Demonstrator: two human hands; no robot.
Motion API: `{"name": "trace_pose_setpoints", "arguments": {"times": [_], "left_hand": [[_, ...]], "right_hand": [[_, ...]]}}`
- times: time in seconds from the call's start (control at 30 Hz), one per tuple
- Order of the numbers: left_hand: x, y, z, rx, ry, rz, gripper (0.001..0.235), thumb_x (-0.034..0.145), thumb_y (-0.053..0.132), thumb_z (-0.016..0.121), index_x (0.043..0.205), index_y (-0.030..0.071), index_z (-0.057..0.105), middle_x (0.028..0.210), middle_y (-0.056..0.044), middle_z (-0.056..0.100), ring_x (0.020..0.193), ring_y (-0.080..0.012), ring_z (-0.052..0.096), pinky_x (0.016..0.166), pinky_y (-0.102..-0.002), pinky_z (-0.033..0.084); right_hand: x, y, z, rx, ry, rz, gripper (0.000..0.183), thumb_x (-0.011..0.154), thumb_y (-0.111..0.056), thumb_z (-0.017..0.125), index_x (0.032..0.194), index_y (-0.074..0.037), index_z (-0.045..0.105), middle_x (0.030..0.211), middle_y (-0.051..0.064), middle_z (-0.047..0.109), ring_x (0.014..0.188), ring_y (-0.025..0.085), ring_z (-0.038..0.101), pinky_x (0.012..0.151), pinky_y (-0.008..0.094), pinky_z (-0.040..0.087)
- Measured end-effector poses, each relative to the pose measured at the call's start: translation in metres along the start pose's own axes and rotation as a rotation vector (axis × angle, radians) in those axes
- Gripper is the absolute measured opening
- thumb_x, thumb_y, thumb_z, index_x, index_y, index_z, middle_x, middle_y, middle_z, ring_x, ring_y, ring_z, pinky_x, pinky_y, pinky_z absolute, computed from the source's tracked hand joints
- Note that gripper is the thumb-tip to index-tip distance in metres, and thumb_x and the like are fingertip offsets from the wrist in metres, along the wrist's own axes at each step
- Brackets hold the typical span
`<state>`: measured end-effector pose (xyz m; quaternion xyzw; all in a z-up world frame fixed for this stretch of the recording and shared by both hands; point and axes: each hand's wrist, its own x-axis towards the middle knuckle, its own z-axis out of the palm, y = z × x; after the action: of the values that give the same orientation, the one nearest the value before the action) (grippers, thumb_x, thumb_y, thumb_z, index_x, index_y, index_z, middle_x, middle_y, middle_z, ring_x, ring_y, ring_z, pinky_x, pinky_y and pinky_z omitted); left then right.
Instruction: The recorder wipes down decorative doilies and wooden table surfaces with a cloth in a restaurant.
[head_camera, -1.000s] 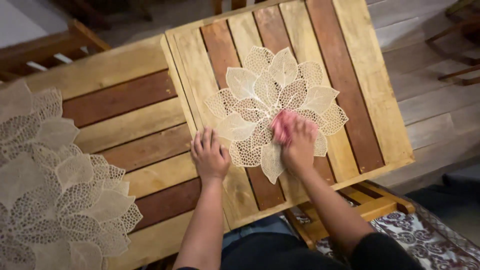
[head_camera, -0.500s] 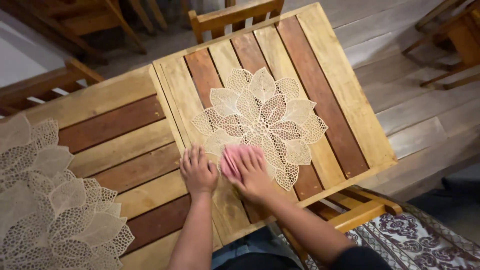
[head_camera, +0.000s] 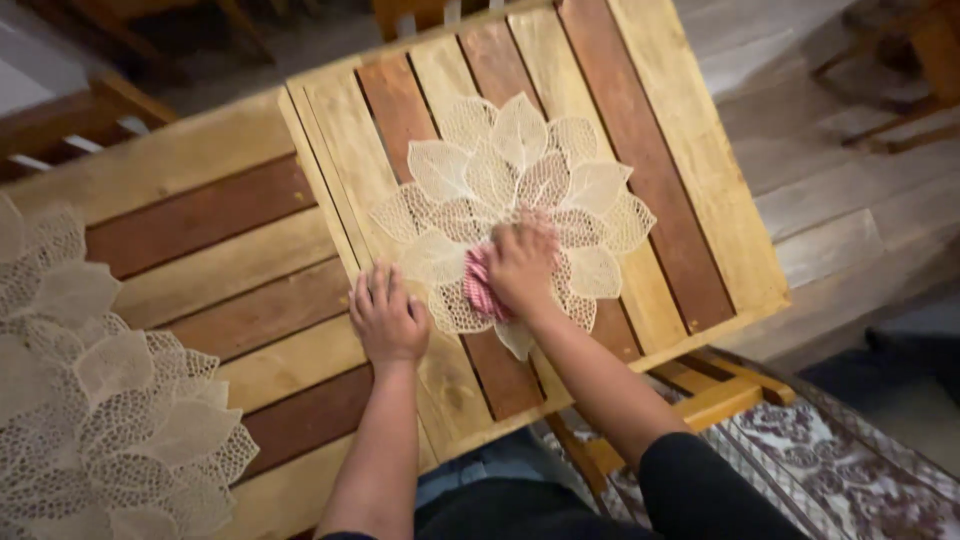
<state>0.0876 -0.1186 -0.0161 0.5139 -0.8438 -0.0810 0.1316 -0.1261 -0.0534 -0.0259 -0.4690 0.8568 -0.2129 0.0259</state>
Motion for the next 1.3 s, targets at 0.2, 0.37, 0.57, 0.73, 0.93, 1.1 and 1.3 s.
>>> {"name": "trace_pose_setpoints", "arguments": {"times": [0.2,0.37,0.57,0.73,0.93,1.1,1.3], "left_hand": [[0.000,0.000,-0.002,-0.019,-0.013,0.003,0.061,0.086,0.031,0.057,0.144,0.009,0.061,0.159,-0.010,0.048,0.146,-0.0367,0.040,0.123,-0.056,0.024],[-0.001,-0.001,-0.005,-0.043,-0.019,0.006,0.061,0.088,0.030,0.057,0.145,0.009,0.060,0.160,-0.011,0.047,0.147,-0.0374,0.039,0.123,-0.057,0.024],[-0.001,0.002,-0.007,-0.043,-0.018,0.016,0.061,0.089,0.030,0.058,0.145,0.007,0.059,0.160,-0.014,0.046,0.147,-0.0391,0.039,0.123,-0.058,0.024],[-0.001,0.002,-0.007,-0.034,-0.020,0.019,0.061,0.088,0.030,0.060,0.144,0.006,0.059,0.160,-0.014,0.047,0.147,-0.0396,0.039,0.123,-0.059,0.024],[0.001,0.001,-0.005,-0.040,-0.010,0.031,0.060,0.089,0.029,0.060,0.144,0.007,0.061,0.159,-0.014,0.048,0.147,-0.0398,0.039,0.123,-0.060,0.025],[-0.001,0.001,-0.004,-0.010,0.007,0.042,0.059,0.088,0.029,0.058,0.143,0.007,0.062,0.159,-0.014,0.048,0.146,-0.0395,0.040,0.122,-0.059,0.026],[-0.001,-0.001,0.000,-0.008,0.010,0.035,0.059,0.090,0.029,0.058,0.144,0.007,0.062,0.159,-0.013,0.048,0.147,-0.0389,0.039,0.122,-0.059,0.026]], "right_hand": [[-0.084,-0.033,-0.045,0.234,-0.160,-0.059,0.047,0.095,-0.041,0.065,0.126,-0.006,0.065,0.141,0.019,0.054,0.131,0.041,0.046,0.112,0.053,0.032],[-0.082,-0.027,-0.077,0.257,-0.316,0.135,0.043,0.097,-0.042,0.059,0.126,-0.011,0.066,0.131,0.012,0.062,0.126,0.033,0.055,0.111,0.049,0.035],[-0.039,-0.030,-0.017,0.005,-0.224,0.236,0.077,0.096,-0.049,0.061,0.155,-0.005,0.039,0.160,0.032,0.027,0.149,0.049,0.019,0.121,0.057,0.014],[-0.071,-0.028,-0.009,0.015,-0.209,0.074,0.084,0.098,-0.053,0.059,0.161,-0.005,0.031,0.166,0.029,0.021,0.156,0.045,0.013,0.125,0.057,0.010],[-0.071,0.061,-0.046,0.116,-0.321,0.179,0.098,0.087,-0.060,0.062,0.155,0.003,0.029,0.163,0.026,0.028,0.154,0.041,0.023,0.125,0.055,0.011],[0.032,0.110,-0.050,-0.066,-0.050,0.292,0.088,0.099,-0.052,0.060,0.155,0.010,0.031,0.163,0.032,0.026,0.153,0.048,0.017,0.122,0.059,0.009],[0.074,0.040,0.031,0.002,-0.213,0.190,0.081,0.110,-0.046,0.045,0.161,0.014,0.026,0.166,0.031,0.027,0.163,0.043,0.018,0.138,0.056,0.005]]}}
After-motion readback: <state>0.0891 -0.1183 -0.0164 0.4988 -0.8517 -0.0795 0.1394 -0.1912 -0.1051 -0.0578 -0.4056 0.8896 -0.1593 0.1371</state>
